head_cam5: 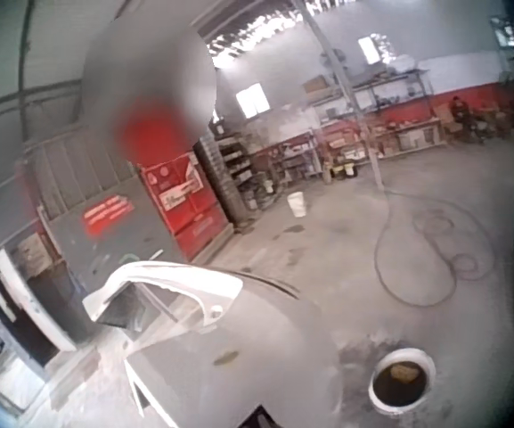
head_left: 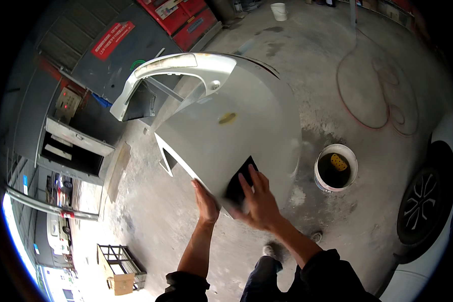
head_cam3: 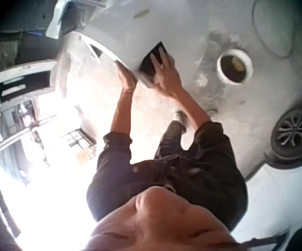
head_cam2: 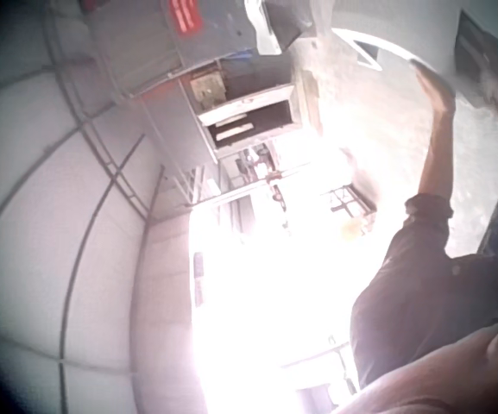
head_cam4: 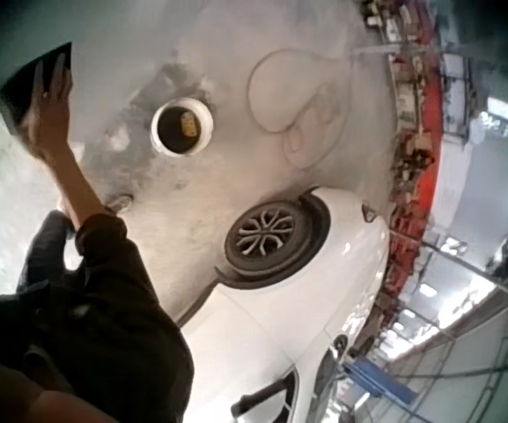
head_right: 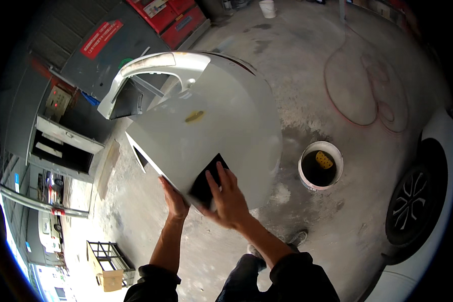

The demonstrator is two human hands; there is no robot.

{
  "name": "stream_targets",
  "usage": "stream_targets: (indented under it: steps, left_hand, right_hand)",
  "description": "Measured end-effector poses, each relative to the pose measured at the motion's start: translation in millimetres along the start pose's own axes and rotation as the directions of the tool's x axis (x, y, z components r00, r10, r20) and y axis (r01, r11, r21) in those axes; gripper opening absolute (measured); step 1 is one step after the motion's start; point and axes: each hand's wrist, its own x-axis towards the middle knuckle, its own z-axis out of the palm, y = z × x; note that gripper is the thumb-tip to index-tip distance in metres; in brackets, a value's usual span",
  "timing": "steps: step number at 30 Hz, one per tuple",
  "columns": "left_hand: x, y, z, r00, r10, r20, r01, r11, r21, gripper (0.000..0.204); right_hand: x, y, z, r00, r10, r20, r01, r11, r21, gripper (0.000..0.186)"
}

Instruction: The person sands a white car bumper with a sanding block, repeatedly dipping the block into a bucket of water. The person works on the main face and edges of the bumper, which is mounted on a stand in a garage.

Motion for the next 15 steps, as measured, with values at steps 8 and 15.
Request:
stream_targets:
  steps: [8, 15]
  left_hand:
    - [8, -7, 4, 0.992, -0.037, 0.122, 0.049, 0.995, -0.089, 0.075]
    - [5, -22, -5, 0.839, 0.076, 0.539, 0.089, 0.958, -0.273, 0.071]
  right_hand:
    - [17, -10, 69, 0.894, 0.165, -0.417, -0.053, 0.962, 0.268, 0.086]
    - [111, -73, 28, 0.911, -0.362, -0.198, 0.345, 0.931, -0.115, 0.083]
